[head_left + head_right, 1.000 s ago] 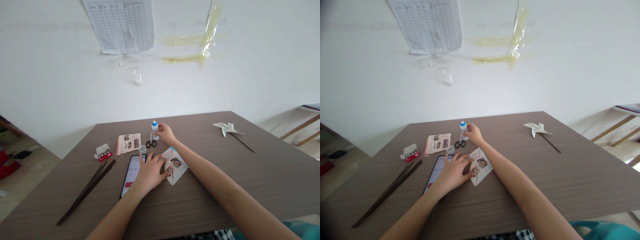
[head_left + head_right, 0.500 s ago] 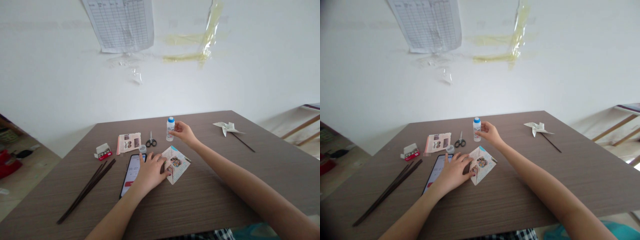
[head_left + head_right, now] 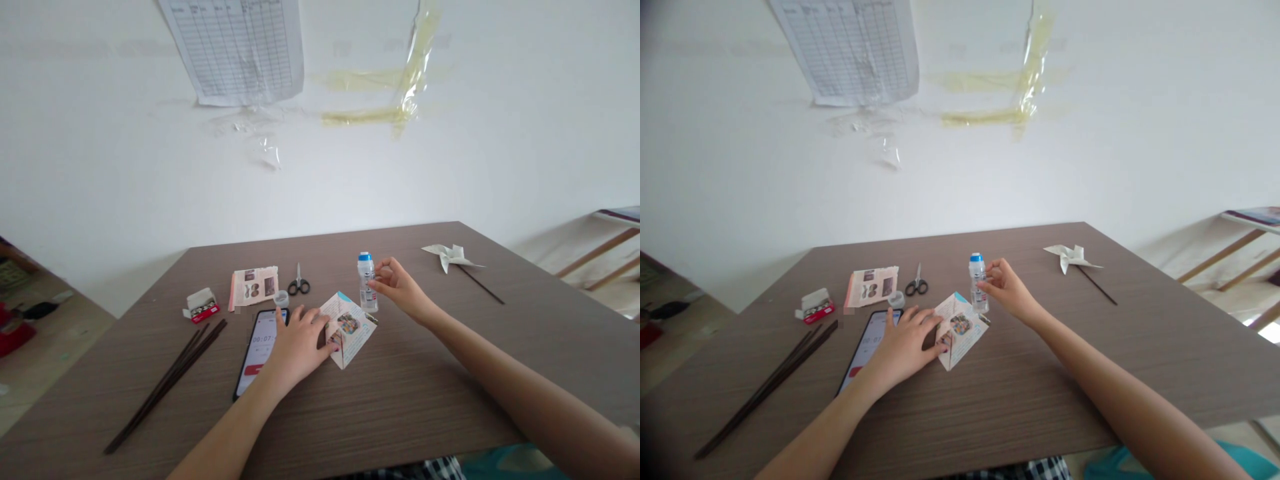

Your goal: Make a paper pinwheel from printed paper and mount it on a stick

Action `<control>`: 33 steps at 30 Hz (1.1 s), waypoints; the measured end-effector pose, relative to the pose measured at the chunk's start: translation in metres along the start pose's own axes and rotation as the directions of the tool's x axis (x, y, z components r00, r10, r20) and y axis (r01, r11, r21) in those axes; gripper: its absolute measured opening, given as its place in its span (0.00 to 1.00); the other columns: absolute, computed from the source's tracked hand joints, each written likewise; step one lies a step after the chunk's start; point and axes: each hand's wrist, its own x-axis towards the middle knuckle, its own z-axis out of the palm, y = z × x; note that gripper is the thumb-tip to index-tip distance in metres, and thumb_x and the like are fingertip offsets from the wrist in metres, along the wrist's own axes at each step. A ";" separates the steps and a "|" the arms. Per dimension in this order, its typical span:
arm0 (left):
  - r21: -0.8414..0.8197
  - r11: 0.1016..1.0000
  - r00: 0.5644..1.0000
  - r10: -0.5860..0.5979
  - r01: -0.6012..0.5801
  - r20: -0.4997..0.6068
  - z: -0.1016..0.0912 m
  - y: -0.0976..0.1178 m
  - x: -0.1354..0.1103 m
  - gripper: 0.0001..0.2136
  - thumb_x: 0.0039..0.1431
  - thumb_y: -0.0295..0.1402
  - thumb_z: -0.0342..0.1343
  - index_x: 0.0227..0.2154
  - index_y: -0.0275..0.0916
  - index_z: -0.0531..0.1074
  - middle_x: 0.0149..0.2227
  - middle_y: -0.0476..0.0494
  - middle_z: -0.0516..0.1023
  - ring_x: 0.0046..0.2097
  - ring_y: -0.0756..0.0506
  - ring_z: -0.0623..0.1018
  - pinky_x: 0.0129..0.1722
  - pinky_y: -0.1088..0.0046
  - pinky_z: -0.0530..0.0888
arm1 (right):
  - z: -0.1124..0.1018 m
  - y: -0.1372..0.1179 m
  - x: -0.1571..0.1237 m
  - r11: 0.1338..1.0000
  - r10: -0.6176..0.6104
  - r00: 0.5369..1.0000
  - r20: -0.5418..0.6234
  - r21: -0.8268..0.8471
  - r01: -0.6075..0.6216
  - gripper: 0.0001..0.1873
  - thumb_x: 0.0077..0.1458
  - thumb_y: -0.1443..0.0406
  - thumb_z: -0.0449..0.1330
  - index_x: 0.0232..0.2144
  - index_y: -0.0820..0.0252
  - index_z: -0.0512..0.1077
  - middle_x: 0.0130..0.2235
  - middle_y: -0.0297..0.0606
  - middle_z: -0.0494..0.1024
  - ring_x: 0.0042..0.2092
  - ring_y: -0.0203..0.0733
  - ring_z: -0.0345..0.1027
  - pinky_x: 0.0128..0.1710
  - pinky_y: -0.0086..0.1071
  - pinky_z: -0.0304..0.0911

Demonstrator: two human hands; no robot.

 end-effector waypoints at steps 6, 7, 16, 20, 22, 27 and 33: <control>0.011 1.000 1.000 -0.003 0.003 0.011 -0.003 0.005 0.000 0.26 0.82 0.41 0.74 0.78 0.54 0.87 0.86 0.34 0.80 0.90 0.15 0.71 0.89 0.08 0.54 | 0.008 0.004 0.001 1.000 -0.022 0.998 0.052 -0.005 0.023 0.32 0.62 0.35 0.85 0.49 0.48 0.85 0.41 0.35 0.91 0.39 0.47 0.80 0.41 0.40 0.76; 0.012 1.000 1.000 -0.005 0.005 0.010 -0.003 0.006 0.000 0.26 0.82 0.41 0.74 0.78 0.54 0.87 0.86 0.34 0.80 0.90 0.15 0.71 0.89 0.08 0.54 | 0.007 0.005 -0.001 1.000 -0.025 0.998 0.059 -0.014 0.026 0.31 0.63 0.35 0.85 0.49 0.49 0.88 0.40 0.35 0.91 0.39 0.47 0.81 0.43 0.42 0.77; 0.012 1.000 1.000 -0.008 0.007 0.023 -0.003 0.006 0.000 0.27 0.83 0.41 0.73 0.80 0.54 0.85 0.87 0.34 0.79 0.91 0.16 0.69 0.90 0.08 0.52 | -0.001 0.013 -0.010 0.999 0.001 0.998 0.064 0.053 -0.004 0.21 0.59 0.49 0.86 0.51 0.49 0.99 0.55 0.45 0.99 0.59 0.62 0.92 0.67 0.54 0.83; 0.016 1.000 1.000 -0.004 0.003 0.028 -0.003 0.006 -0.001 0.28 0.83 0.42 0.73 0.81 0.52 0.85 0.87 0.33 0.78 0.91 0.15 0.69 0.90 0.08 0.51 | 0.006 0.016 -0.011 0.986 0.037 0.992 0.118 0.157 -0.056 0.27 0.51 0.57 0.90 0.54 0.50 0.97 0.53 0.44 0.99 0.55 0.61 0.95 0.59 0.51 0.87; 0.004 1.000 1.000 0.007 -0.007 0.027 -0.003 0.005 -0.001 0.28 0.82 0.42 0.74 0.80 0.53 0.85 0.87 0.34 0.79 0.91 0.15 0.69 0.90 0.08 0.51 | 0.009 0.015 -0.012 0.983 0.045 0.992 0.115 0.173 -0.065 0.31 0.49 0.56 0.91 0.56 0.50 0.95 0.52 0.44 0.99 0.53 0.60 0.95 0.55 0.49 0.87; -0.018 1.000 0.999 0.025 -0.025 0.029 0.001 0.005 0.000 0.28 0.81 0.42 0.75 0.79 0.52 0.86 0.87 0.34 0.79 0.91 0.14 0.68 0.90 0.08 0.51 | 0.013 0.010 -0.014 0.997 0.059 0.998 0.037 0.049 -0.061 0.37 0.51 0.45 0.91 0.57 0.50 0.88 0.44 0.40 0.96 0.44 0.57 0.92 0.47 0.46 0.85; -0.036 0.999 1.000 0.016 -0.015 0.022 0.007 0.012 0.001 0.27 0.81 0.42 0.75 0.78 0.52 0.86 0.87 0.33 0.79 0.91 0.15 0.68 0.91 0.10 0.53 | 0.019 0.006 -0.022 0.966 0.120 0.984 0.130 -0.244 -0.086 0.31 0.62 0.33 0.78 0.40 0.51 0.82 0.36 0.42 0.91 0.40 0.57 0.88 0.45 0.47 0.81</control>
